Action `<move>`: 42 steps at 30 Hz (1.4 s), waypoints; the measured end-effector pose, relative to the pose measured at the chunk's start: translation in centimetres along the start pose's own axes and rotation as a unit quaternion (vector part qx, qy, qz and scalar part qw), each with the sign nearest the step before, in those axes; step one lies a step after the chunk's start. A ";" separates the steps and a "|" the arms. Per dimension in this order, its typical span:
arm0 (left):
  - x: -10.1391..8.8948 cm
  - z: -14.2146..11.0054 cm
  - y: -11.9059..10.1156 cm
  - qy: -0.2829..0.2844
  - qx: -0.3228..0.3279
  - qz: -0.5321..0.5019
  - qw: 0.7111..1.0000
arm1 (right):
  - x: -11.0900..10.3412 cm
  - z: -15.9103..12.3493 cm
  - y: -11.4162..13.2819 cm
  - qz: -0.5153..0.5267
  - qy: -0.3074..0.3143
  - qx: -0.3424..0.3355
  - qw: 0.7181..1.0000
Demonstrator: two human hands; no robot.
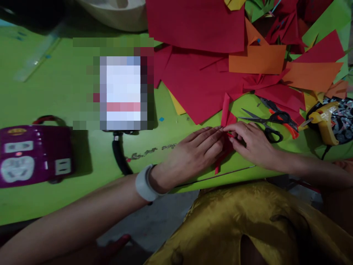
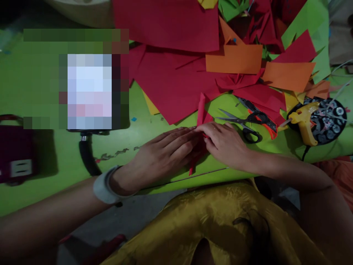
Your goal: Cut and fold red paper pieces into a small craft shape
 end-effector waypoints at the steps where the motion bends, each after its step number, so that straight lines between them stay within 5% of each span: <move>1: 0.0 0.0 0.0 -0.002 0.004 0.008 1.000 | 0.0 0.0 0.1 0.000 0.004 -0.004 1.000; 15: -0.3 -0.1 0.3 -0.009 0.002 -0.021 1.000 | -0.2 -0.7 -0.1 -0.001 -0.050 0.018 0.999; 21: -0.2 0.1 0.0 -0.022 0.006 -0.001 1.000 | 0.3 -1.2 0.0 -0.124 -0.083 -0.060 0.987; 27: -0.5 0.1 0.0 -0.031 0.013 0.016 0.999 | -0.1 -1.8 1.2 -0.284 -0.147 -0.176 0.931; 33: -0.6 -0.2 0.2 -0.019 0.011 -0.003 1.000 | -0.4 -2.0 1.9 -0.312 -0.142 -0.282 0.896; 42: -0.8 0.2 0.1 -0.029 0.015 0.007 0.999 | -0.5 -2.2 1.9 -0.324 -0.130 -0.301 0.887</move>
Point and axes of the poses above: each hand's wrist, its own z-axis towards the middle knuckle, its own x-axis out of the palm, y = z × x, the point moved 2 cm from there along z, towards the middle knuckle, and after that the axes turned 2 degrees about y, right-handed, at the moved point
